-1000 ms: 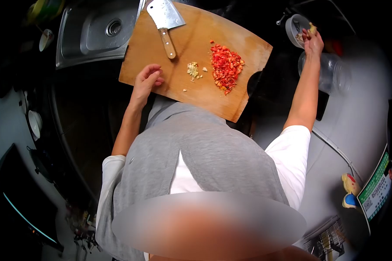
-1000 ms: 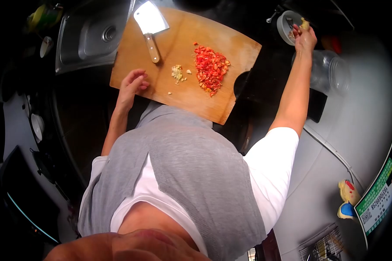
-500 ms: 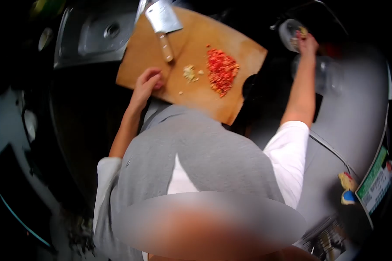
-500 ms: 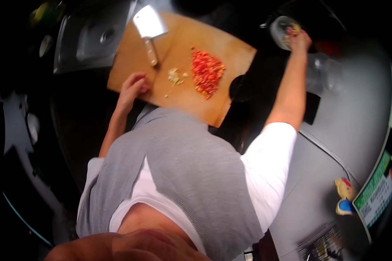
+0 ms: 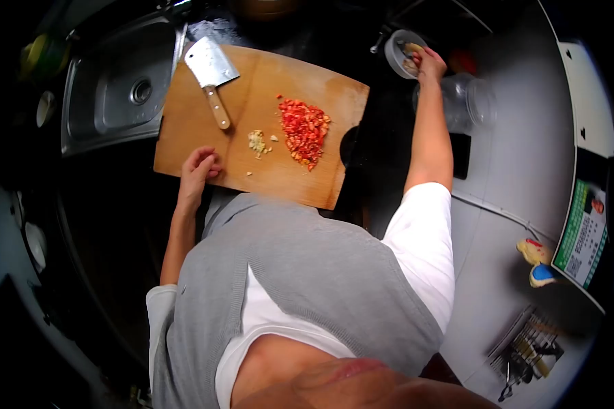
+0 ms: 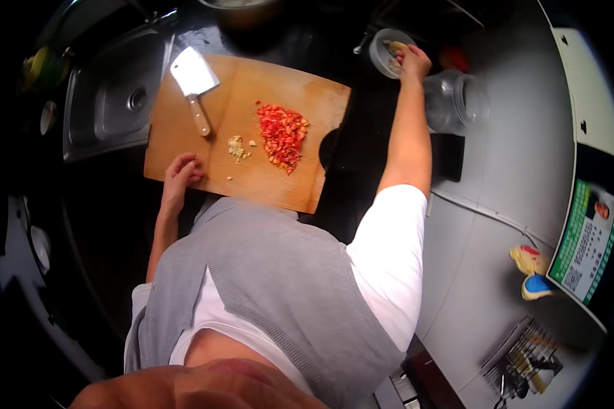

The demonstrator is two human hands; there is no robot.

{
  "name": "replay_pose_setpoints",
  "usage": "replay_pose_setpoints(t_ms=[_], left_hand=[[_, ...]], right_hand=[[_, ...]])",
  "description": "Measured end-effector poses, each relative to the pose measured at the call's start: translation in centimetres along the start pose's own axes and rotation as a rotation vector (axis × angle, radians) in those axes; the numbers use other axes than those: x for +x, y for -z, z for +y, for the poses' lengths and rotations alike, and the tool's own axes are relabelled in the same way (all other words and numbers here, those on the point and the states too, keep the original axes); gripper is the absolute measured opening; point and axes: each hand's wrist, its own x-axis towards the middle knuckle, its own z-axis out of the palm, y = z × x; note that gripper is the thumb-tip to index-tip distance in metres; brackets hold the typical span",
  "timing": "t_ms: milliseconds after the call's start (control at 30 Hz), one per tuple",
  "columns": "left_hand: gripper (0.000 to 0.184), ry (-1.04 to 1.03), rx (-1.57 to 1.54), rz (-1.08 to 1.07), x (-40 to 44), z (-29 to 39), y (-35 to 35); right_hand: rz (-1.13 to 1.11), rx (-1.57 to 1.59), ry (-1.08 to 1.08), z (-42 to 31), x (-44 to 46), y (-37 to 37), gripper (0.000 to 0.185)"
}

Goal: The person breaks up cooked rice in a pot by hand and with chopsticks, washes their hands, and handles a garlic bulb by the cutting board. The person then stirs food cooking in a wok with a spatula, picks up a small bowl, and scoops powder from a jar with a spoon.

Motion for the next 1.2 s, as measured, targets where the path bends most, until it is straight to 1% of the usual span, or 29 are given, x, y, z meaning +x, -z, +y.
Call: replay_pose_setpoints(t_ms=[67,167,233,300,333,433,500,567,633,700,767,833,900,1000,1100,1200], left_hand=[[0.024,0.019,0.001,0.018,0.1,-0.2,0.2],[0.023,0.052,-0.02,0.023,0.0,-0.6,0.3],[0.023,0.012,-0.001,0.011,-0.2,-0.3,0.3],[0.024,0.005,-0.018,0.014,-0.3,-0.6,0.7],[0.024,0.008,-0.024,0.018,-0.2,-0.9,0.8],[0.024,0.022,-0.042,0.015,0.6,-1.1,0.7],[0.024,0.047,-0.046,0.04,0.3,-1.2,0.8],[0.023,0.053,-0.062,0.04,0.3,-0.7,0.7],[0.022,0.058,-0.062,0.064,-0.1,-0.7,1.0],[0.021,0.045,-0.067,0.026,0.5,-0.7,1.0],[0.02,0.059,-0.092,0.052,0.8,-1.4,1.2],[0.021,0.086,-0.114,0.061,1.2,-1.9,1.5],[0.02,0.09,-0.149,0.067,1.3,-1.9,1.6],[0.019,0.09,-0.166,0.054,1.4,-1.5,1.6],[0.019,0.104,-0.163,0.062,1.3,-1.4,1.5],[0.018,0.09,-0.159,0.051,1.3,-1.4,1.6]], right_hand=[[-0.015,-0.025,-0.009,0.0,0.3,0.0,0.019],[-0.021,0.079,-0.023,1.0,0.6,0.4,0.019],[0.018,0.095,0.026,1.0,0.5,0.0,0.018],[0.065,0.181,0.102,0.6,0.4,-0.1,0.017],[0.052,0.218,0.098,0.3,0.2,-0.1,0.017],[0.055,0.229,0.143,0.2,0.1,0.2,0.018],[0.059,0.223,0.108,0.5,0.1,0.6,0.019],[0.028,0.12,0.12,1.2,0.4,0.7,0.02],[0.033,0.116,0.086,1.7,0.4,0.7,0.018],[0.005,0.088,0.104,2.6,0.7,0.7,0.016],[0.007,0.093,0.119,2.6,-0.1,0.8,0.015],[-0.013,0.258,0.026,2.3,-0.7,0.6,0.017],[-0.081,0.46,-0.016,2.5,-0.6,0.8,0.021],[-0.089,0.661,-0.09,1.6,-1.4,0.7,0.024],[-0.095,0.73,-0.113,1.3,-2.0,0.9,0.024],[-0.059,0.733,-0.121,1.4,-1.9,0.9,0.023]])
